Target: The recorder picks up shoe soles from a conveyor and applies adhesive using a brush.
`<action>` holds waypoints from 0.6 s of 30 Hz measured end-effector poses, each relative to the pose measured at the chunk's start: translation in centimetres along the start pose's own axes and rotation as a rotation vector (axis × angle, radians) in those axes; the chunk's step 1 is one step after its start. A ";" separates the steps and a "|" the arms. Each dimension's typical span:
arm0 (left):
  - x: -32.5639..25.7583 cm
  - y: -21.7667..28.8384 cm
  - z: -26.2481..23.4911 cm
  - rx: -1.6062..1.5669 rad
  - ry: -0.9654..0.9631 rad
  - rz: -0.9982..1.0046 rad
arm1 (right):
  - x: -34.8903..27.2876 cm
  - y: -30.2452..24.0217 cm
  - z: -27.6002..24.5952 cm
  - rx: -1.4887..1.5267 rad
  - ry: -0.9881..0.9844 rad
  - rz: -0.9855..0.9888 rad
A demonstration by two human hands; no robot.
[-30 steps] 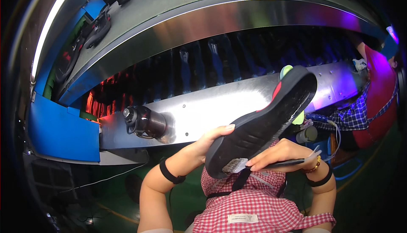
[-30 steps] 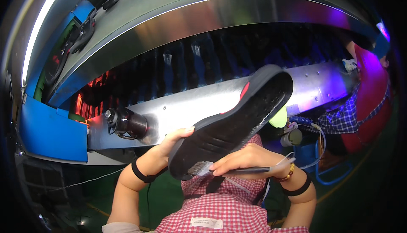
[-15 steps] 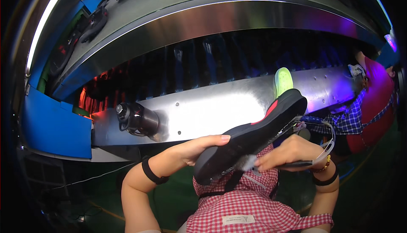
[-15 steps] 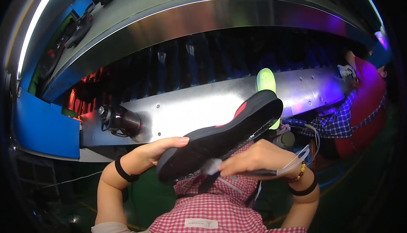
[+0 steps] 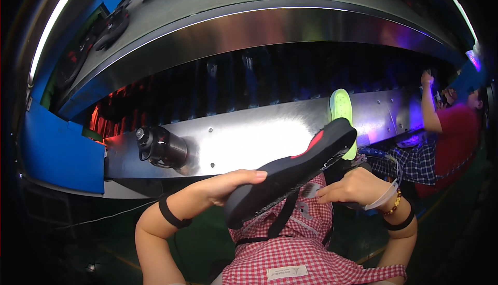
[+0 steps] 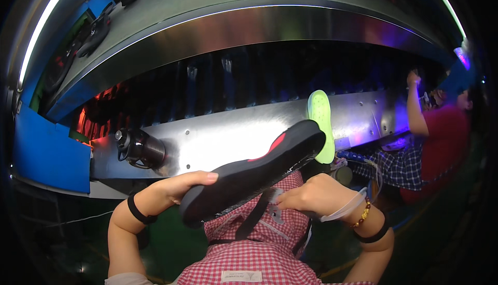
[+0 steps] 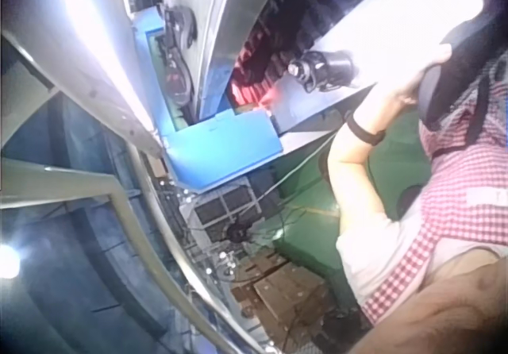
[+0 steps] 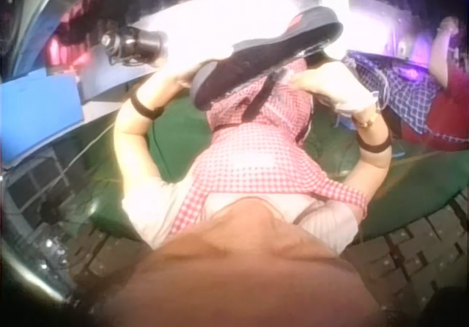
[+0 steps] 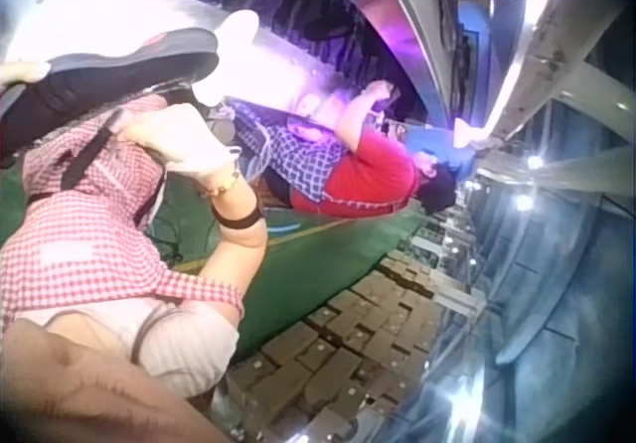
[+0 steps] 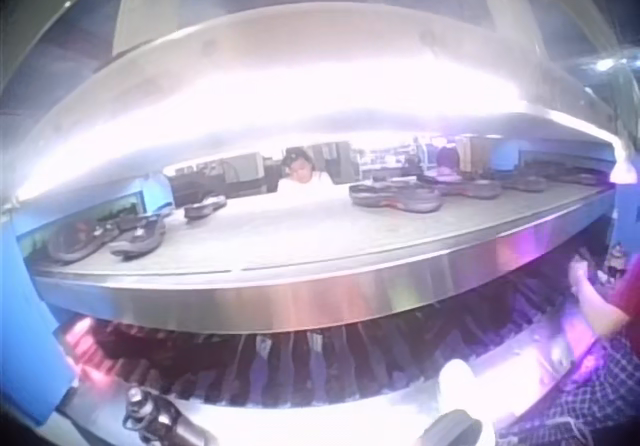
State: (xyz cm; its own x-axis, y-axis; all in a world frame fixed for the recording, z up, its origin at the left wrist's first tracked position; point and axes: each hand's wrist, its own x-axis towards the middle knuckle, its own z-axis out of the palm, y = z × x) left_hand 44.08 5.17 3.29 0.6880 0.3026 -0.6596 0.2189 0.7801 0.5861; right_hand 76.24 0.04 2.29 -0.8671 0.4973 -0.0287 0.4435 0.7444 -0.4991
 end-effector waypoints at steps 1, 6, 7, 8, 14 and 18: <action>0.0 0.2 0.0 -0.044 0.015 0.006 | 0.0 0.4 -0.2 0.112 0.078 -0.014; -0.4 0.4 0.0 -0.064 0.096 0.046 | -0.1 1.8 -1.0 0.288 0.277 0.023; -0.4 0.5 -0.2 -0.016 0.068 0.054 | -0.1 1.9 -1.1 0.281 0.267 0.042; -0.4 0.7 -0.4 0.031 0.042 0.062 | -0.3 1.9 -1.3 0.197 0.200 0.060; 0.1 0.9 -1.0 -0.062 0.092 0.110 | -0.4 1.7 -1.8 0.573 0.277 -0.017; 1.1 0.7 -0.3 -0.064 0.063 0.140 | 2.4 0.8 -0.5 0.759 0.338 -0.174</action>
State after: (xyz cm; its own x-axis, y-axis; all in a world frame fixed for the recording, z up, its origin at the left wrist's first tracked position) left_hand 44.81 6.23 2.79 0.6634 0.4432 -0.6029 0.0781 0.7604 0.6448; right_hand 74.61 2.06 2.25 -0.7411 0.5994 0.3025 -0.0672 0.3821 -0.9217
